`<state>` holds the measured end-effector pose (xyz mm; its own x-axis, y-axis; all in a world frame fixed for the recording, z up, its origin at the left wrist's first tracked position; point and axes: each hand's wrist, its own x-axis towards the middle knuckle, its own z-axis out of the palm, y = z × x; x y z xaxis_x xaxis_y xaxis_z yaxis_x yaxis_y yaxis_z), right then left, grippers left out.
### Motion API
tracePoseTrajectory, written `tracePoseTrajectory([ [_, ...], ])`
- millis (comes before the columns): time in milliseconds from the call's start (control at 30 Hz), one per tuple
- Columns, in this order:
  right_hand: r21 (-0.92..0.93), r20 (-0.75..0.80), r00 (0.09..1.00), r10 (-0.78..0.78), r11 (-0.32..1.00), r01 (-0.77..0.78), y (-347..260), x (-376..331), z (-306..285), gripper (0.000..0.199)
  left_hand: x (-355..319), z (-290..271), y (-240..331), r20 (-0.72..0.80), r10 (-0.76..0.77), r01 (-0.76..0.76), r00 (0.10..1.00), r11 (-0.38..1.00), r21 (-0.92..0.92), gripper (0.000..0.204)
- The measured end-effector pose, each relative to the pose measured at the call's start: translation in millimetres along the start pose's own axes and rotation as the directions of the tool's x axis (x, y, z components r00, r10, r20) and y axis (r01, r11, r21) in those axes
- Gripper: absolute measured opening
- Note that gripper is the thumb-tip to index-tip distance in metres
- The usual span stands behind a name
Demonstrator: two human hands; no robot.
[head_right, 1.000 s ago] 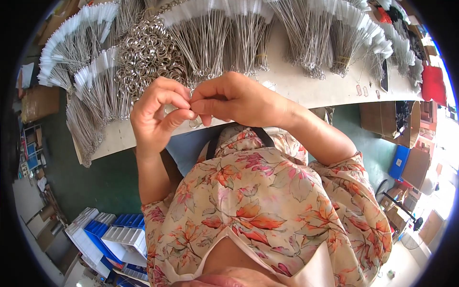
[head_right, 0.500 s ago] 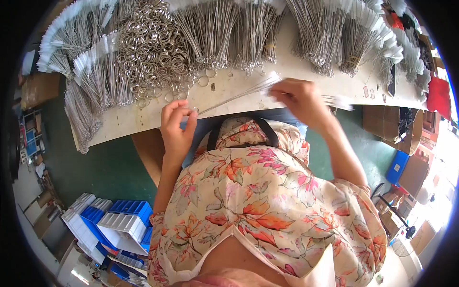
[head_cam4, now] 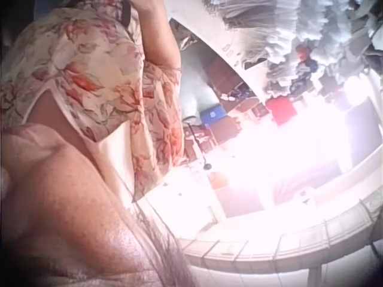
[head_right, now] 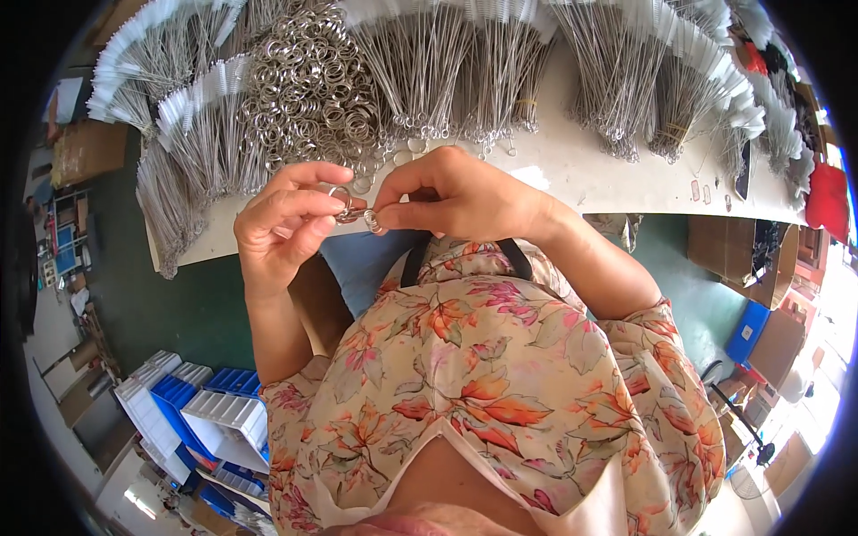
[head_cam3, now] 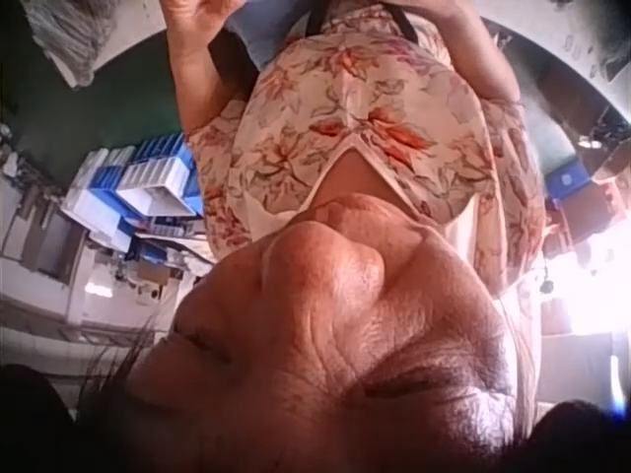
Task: Assembling small cleaning brushes and metal rings at a workbench.
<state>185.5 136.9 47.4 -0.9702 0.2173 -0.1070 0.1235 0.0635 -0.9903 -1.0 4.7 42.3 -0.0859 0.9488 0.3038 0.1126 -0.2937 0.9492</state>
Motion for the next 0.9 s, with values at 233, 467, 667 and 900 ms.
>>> tracePoseTrajectory([
  [233,0.247,0.117,0.982,0.15,0.953,-0.175,-2,-5,-11,0.019,13,2,-5,0.098,0.113,-0.116,0.989,0.993,0.019,0.017],
  [467,0.373,-0.044,0.998,0.054,0.927,-0.034,-7,-6,-7,0.015,13,35,7,-0.274,0.098,-0.108,0.957,0.994,-0.024,0.025],
  [667,0.453,-0.3,0.951,0.078,0.889,0.07,-38,0,6,0.016,24,37,12,-0.233,0.408,-0.294,0.883,0.866,0.404,0.028],
  [900,0.338,-0.248,0.969,0.01,0.938,0.077,-45,1,-5,0.011,30,28,17,-0.164,0.435,-0.343,0.885,0.849,0.402,0.026],
])
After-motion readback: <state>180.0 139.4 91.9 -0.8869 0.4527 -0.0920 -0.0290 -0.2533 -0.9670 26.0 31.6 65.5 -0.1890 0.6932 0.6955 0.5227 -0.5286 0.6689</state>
